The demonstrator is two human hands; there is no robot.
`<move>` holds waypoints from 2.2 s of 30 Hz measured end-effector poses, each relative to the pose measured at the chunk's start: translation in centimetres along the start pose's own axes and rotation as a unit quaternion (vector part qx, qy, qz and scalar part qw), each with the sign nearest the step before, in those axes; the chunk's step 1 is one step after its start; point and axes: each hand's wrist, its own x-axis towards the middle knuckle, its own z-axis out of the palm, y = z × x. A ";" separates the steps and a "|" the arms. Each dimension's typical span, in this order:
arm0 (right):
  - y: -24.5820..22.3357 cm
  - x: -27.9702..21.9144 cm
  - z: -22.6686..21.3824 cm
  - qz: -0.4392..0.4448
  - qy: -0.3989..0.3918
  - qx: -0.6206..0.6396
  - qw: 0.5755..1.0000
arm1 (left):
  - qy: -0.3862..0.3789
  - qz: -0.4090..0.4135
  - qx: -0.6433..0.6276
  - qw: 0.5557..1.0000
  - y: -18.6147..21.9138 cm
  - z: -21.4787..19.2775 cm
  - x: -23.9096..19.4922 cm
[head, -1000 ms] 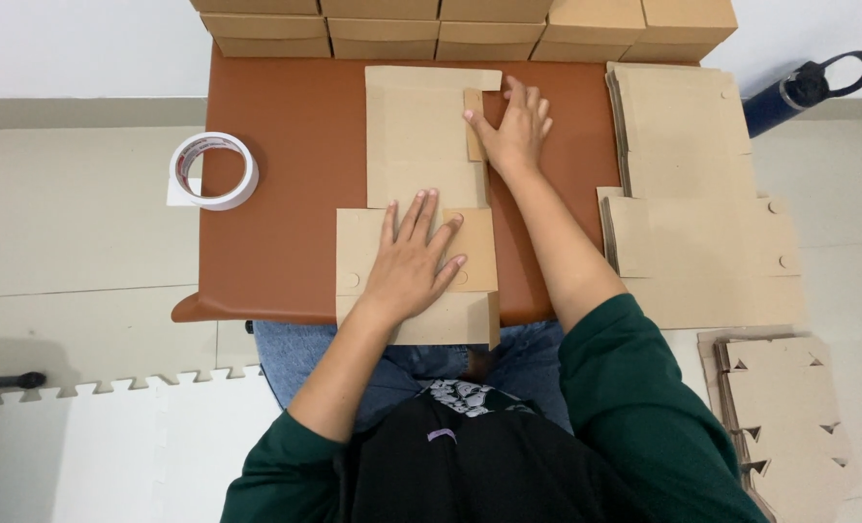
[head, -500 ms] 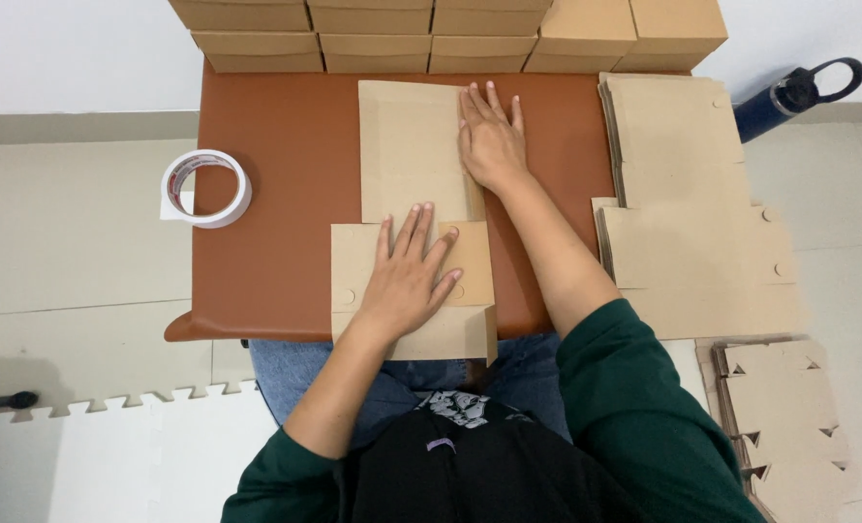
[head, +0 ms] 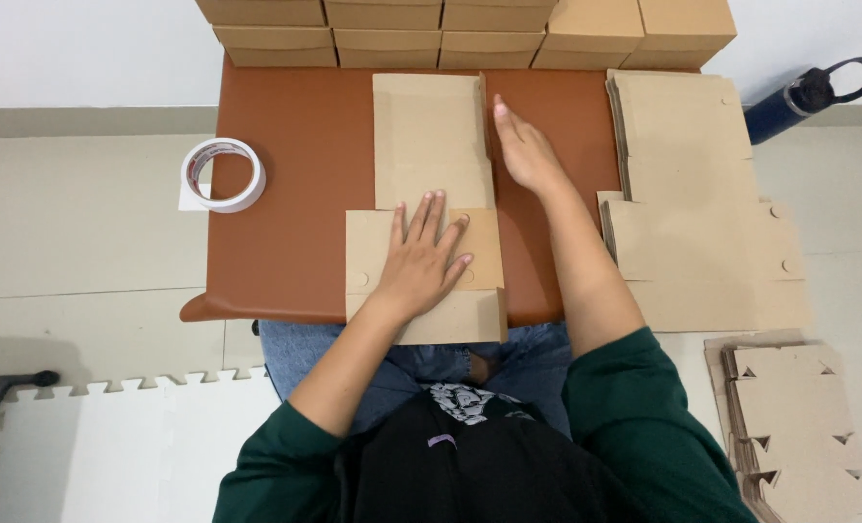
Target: The person folds a flat cardboard box blank along its creases, tucks and locks the side tabs to form a rectangular box, and places the finished box on a stack of completed boxes on the table.
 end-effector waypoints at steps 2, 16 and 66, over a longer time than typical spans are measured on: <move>-0.1 -3.1 -0.9 -0.025 0.020 0.021 0.999 | -0.058 -0.034 -0.034 0.997 1.4 -1.9 1.0; -2.9 -24.7 3.6 -0.279 0.157 -0.026 0.947 | -0.080 -0.088 -0.039 0.992 3.2 -2.7 2.5; 1.2 -21.1 5.7 -0.211 -0.061 -0.206 0.953 | -0.180 -0.131 0.017 0.975 4.8 -3.7 -3.4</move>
